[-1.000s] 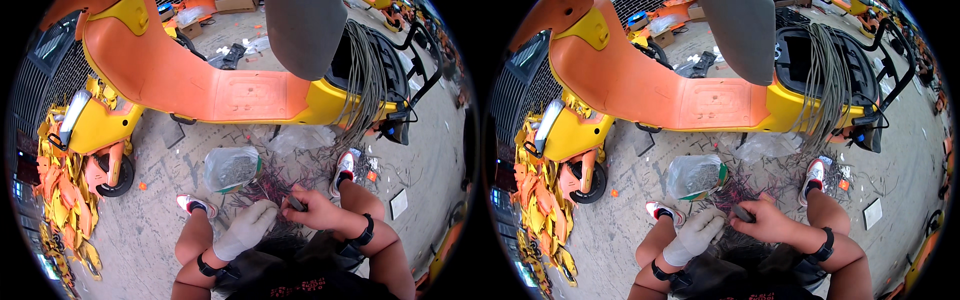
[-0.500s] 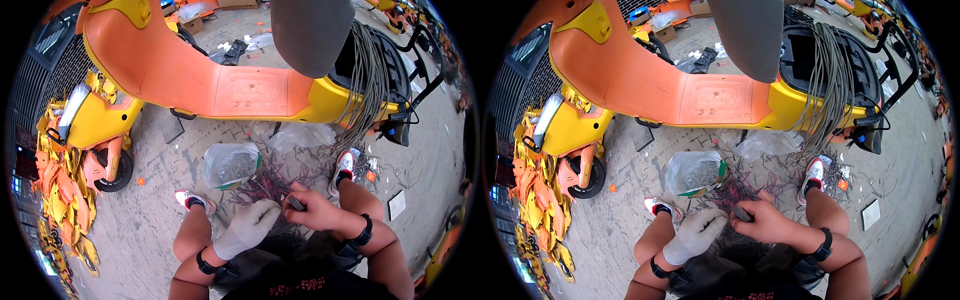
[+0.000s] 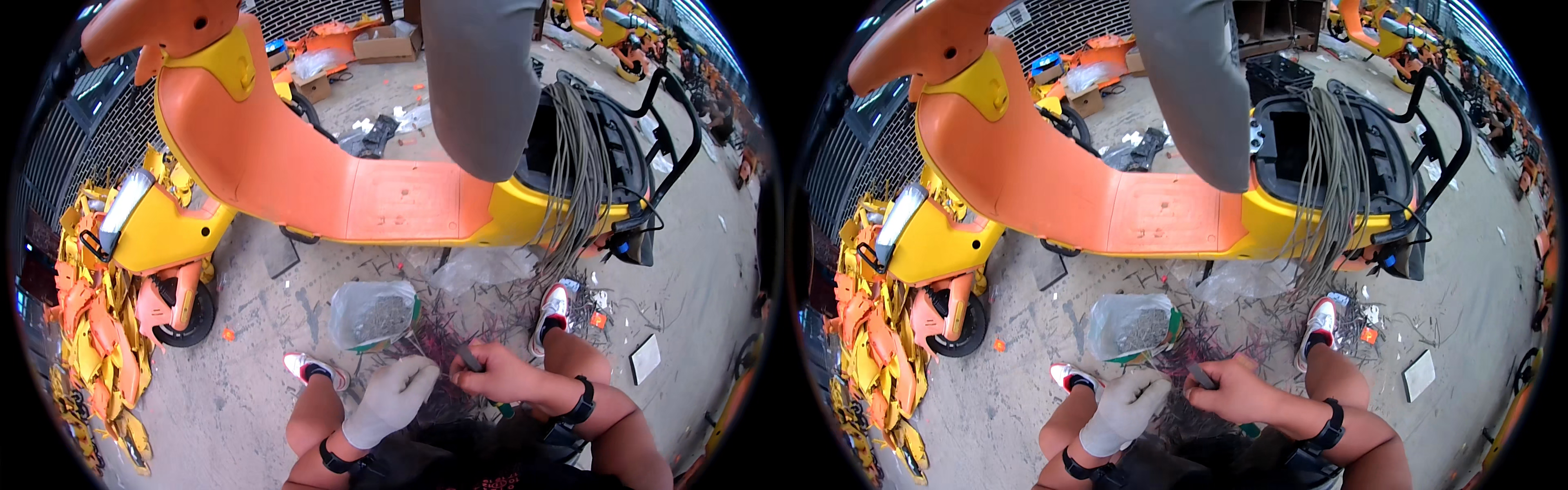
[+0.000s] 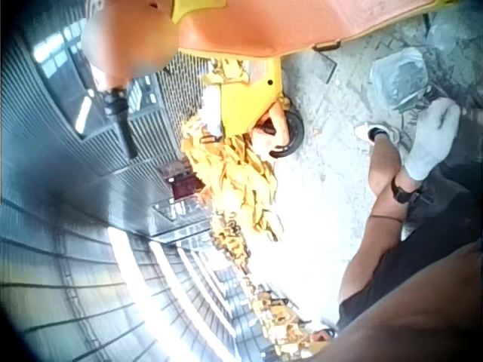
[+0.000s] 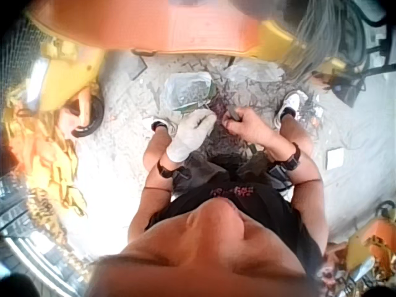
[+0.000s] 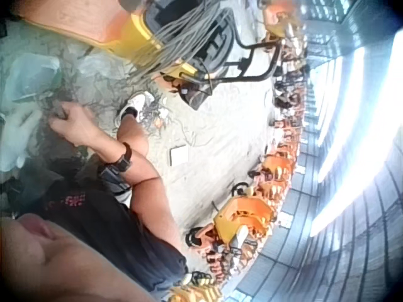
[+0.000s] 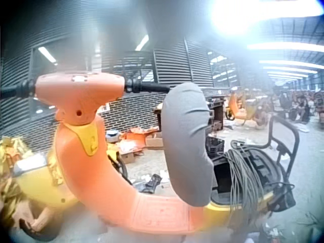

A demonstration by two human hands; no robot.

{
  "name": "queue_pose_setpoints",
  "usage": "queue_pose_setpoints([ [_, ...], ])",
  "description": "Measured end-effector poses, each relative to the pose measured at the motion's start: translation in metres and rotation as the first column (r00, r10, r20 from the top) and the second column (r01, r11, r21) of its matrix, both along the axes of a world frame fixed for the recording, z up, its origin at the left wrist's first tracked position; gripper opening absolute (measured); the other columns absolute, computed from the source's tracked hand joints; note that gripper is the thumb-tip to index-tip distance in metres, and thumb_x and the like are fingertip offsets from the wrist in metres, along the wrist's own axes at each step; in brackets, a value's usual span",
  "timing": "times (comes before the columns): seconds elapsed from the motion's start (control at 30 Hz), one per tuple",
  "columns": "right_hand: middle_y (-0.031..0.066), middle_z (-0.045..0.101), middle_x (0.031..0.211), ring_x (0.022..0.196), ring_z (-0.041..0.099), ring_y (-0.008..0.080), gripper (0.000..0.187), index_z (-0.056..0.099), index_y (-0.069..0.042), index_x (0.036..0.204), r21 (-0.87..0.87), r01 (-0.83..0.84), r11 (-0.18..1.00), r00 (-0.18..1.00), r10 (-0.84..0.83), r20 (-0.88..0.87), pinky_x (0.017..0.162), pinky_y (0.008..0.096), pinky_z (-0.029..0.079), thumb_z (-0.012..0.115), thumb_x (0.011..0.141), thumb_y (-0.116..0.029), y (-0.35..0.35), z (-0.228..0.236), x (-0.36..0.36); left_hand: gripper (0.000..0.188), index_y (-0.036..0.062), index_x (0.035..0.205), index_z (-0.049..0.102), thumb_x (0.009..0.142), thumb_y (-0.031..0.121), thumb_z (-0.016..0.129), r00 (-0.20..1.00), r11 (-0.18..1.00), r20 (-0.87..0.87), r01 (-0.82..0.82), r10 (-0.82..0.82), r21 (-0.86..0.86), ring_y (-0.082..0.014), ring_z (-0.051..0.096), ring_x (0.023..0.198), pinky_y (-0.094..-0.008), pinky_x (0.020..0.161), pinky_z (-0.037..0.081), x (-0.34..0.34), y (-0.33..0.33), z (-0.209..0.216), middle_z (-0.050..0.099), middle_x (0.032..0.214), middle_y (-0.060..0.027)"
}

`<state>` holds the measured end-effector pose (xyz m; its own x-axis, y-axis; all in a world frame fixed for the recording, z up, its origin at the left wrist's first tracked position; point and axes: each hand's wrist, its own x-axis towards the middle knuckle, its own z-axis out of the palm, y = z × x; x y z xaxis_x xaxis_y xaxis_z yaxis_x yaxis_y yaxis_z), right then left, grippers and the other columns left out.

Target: The person sits on the floor of a workshop and uses pliers to strip the insulation from a bundle of thin wires. They repeatedly pick up individual wires, strip them, and drop the stripped pieces into a plastic bag on the floor.

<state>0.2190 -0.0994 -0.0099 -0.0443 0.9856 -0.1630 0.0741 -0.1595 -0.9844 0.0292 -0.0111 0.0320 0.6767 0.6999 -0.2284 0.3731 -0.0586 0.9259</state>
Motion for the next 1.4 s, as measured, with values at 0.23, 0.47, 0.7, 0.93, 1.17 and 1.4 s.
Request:
queue_pose_setpoints([
  [0.23, -0.0033, 0.061, 0.069, 0.062, 0.057, 0.0065, 0.018, 0.067, -0.008, 0.099, -0.284, -0.054, 0.957, 0.998, 0.045, -0.036, 0.058, 0.0246, 0.046, 0.064, 0.091, -0.024, -0.002, 0.002, 0.014, 0.019, -0.0026, 0.091, 0.065, 0.096, 0.014, 0.057, 0.994, 0.995, 0.046, -0.098, 0.097, 0.018, -0.0076, 0.051, 0.057, -0.0243, 0.053, 0.039, -0.010, 0.017, 0.000, 0.056, 0.063, -0.0003],
  [0.47, -0.0006, 0.062, 0.074, 0.066, 0.056, 0.0065, 0.024, 0.065, -0.006, 0.100, -0.268, -0.086, 0.960, 0.995, 0.068, -0.074, 0.060, 0.0251, 0.047, 0.061, 0.093, -0.028, -0.014, 0.002, 0.027, 0.022, -0.0037, 0.085, 0.060, 0.098, 0.014, 0.053, 0.913, 0.910, 0.120, -0.363, 0.391, -0.201, -0.0072, 0.039, 0.047, -0.0237, 0.044, 0.030, -0.013, 0.025, -0.004, 0.046, 0.058, -0.0001],
  [0.7, -0.0006, 0.064, 0.079, 0.071, 0.060, 0.0071, 0.022, 0.064, -0.004, 0.100, -0.257, 0.014, 0.966, 0.993, -0.042, -0.106, 0.065, 0.0250, 0.050, 0.061, 0.095, -0.025, -0.012, -0.022, 0.024, 0.019, -0.0015, 0.098, 0.055, 0.100, 0.017, 0.053, 0.762, 0.801, 0.330, -0.388, 0.557, -0.455, -0.0089, 0.042, 0.049, -0.0247, 0.042, 0.030, -0.012, 0.039, -0.029, 0.049, 0.064, -0.0028],
  [0.93, -0.0027, 0.061, 0.079, 0.071, 0.053, 0.0053, 0.015, 0.065, -0.006, 0.100, -0.131, 0.107, 0.986, 0.974, -0.131, -0.186, 0.068, 0.0233, 0.046, 0.062, 0.095, -0.020, -0.005, -0.029, 0.020, 0.024, -0.0034, 0.117, 0.052, 0.102, 0.015, 0.050, 0.850, 0.820, 0.314, -0.212, 0.423, -0.531, -0.0168, 0.056, 0.066, -0.0249, 0.053, 0.043, 0.001, 0.029, -0.044, 0.060, 0.088, -0.0086],
  [1.17, 0.0000, 0.060, 0.080, 0.075, 0.051, 0.0079, 0.021, 0.063, -0.005, 0.103, -0.144, 0.136, 0.980, 0.990, -0.141, -0.022, 0.070, 0.0268, 0.046, 0.064, 0.096, -0.025, -0.004, 0.014, 0.010, 0.019, 0.0005, 0.113, 0.053, 0.102, 0.015, 0.048, 0.815, 0.788, 0.349, -0.197, 0.462, -0.583, -0.0175, 0.059, 0.057, -0.0279, 0.047, 0.044, 0.005, 0.016, -0.034, 0.062, 0.076, -0.0089],
  [1.4, 0.0012, 0.062, 0.084, 0.080, 0.053, 0.0089, 0.020, 0.062, -0.005, 0.106, -0.165, 0.129, 0.978, 0.986, -0.145, -0.086, 0.074, 0.0282, 0.047, 0.063, 0.096, -0.022, 0.001, 0.003, 0.006, 0.021, 0.0005, 0.116, 0.055, 0.101, 0.015, 0.052, 0.936, 0.855, 0.236, -0.110, 0.260, -0.506, -0.0132, 0.059, 0.067, -0.0237, 0.056, 0.045, 0.010, 0.009, -0.047, 0.065, 0.088, -0.0078],
])
